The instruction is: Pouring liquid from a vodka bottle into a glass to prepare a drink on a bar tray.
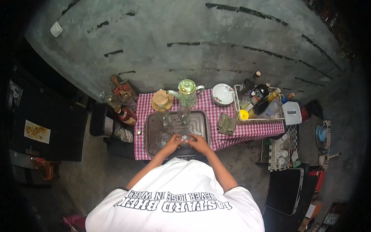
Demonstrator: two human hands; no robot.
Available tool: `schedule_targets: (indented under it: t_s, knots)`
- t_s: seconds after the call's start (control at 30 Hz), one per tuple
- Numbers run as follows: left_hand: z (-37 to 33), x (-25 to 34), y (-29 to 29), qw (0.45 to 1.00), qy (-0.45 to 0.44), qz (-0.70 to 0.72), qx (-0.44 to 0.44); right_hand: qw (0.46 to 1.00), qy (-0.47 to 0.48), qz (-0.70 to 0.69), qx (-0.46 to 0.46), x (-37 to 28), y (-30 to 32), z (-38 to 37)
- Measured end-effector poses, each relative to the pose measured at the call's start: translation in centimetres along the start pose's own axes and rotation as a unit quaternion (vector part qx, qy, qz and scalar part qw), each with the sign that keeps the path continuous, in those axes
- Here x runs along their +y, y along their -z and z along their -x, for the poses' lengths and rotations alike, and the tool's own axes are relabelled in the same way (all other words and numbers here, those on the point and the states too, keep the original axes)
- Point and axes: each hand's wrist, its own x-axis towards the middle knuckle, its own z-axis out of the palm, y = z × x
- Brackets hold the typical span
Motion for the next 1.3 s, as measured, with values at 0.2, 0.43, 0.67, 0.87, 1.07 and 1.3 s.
schedule_targets:
  t_s: [0.2, 0.43, 0.67, 0.87, 1.07, 1.3]
  knots:
    - [-0.2, -0.8, -0.3, 0.999, -0.030, 0.027, 0.028, 1.000, 0.021, 0.006, 0.009, -0.7, -0.1, 0.3]
    - [-0.5, -1.1, -0.2, 1.000, -0.023, 0.018, 0.005, 1.000, 0.003, 0.011, 0.009, -0.6, 0.0, 0.2]
    - [-0.6, -1.0, 0.2, 1.000, -0.009, 0.018, -0.016, 0.999, 0.003, 0.022, 0.023, -1.1, -0.2, 0.3]
    - [-0.3, -0.3, 0.5, 0.999, -0.011, 0.002, -0.035, 1.000, -0.020, -0.002, 0.023, -1.4, -0.6, 0.9]
    - [-0.2, 0.5, 0.7, 0.999, -0.016, -0.006, -0.042, 0.999, -0.011, 0.012, 0.028, 0.1, -0.5, -0.1]
    - [0.1, 0.7, 0.4, 0.998, -0.014, 0.008, -0.060, 0.999, -0.013, 0.017, 0.035, 0.1, -0.5, -0.3]
